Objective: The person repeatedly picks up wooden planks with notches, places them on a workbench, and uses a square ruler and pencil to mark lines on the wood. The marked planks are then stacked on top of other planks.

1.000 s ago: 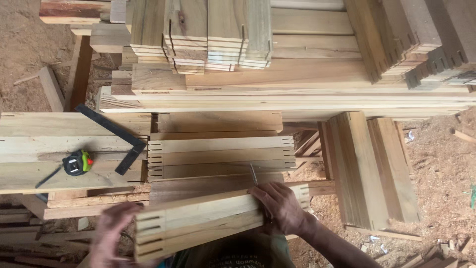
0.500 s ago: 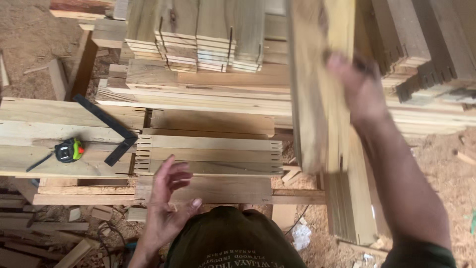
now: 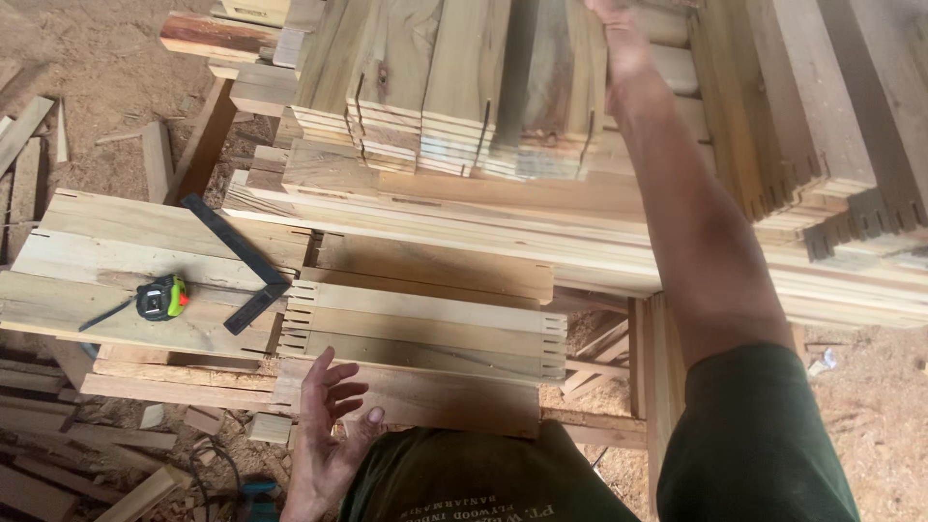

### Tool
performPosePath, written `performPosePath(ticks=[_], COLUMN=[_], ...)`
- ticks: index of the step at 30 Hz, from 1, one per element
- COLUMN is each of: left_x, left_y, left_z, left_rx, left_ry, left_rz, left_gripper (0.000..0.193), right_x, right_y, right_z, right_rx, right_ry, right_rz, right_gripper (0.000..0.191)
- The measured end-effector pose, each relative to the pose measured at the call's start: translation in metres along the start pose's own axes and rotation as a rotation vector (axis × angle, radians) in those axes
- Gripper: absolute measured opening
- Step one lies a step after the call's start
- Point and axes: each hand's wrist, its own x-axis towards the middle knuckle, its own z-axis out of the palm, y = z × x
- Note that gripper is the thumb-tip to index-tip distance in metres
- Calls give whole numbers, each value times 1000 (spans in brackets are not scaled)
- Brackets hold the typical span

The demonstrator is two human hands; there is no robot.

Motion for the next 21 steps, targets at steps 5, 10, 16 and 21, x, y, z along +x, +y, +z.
performPosePath(ticks=[5,10,16,21], left_x=[12,35,58,64], left_y=[-1,-6,-9,-7], left_z=[-3,-1,2,3], left_rx=[-3,30,116,79], left_ry=[11,-19,-77,-63], left_rz=[-66,-56,-69,-51], left_gripper=[92,90,86,84], right_x=[12,13,25,39], right_y=[-5,-5,51,60], right_z=[9,-12,-39,-29], right_rx=[-655,-777,-79,153], right_ry=[283,511,148,151], right_rz=[223,242,-228,-347], right_gripper=[63,58,41,23])
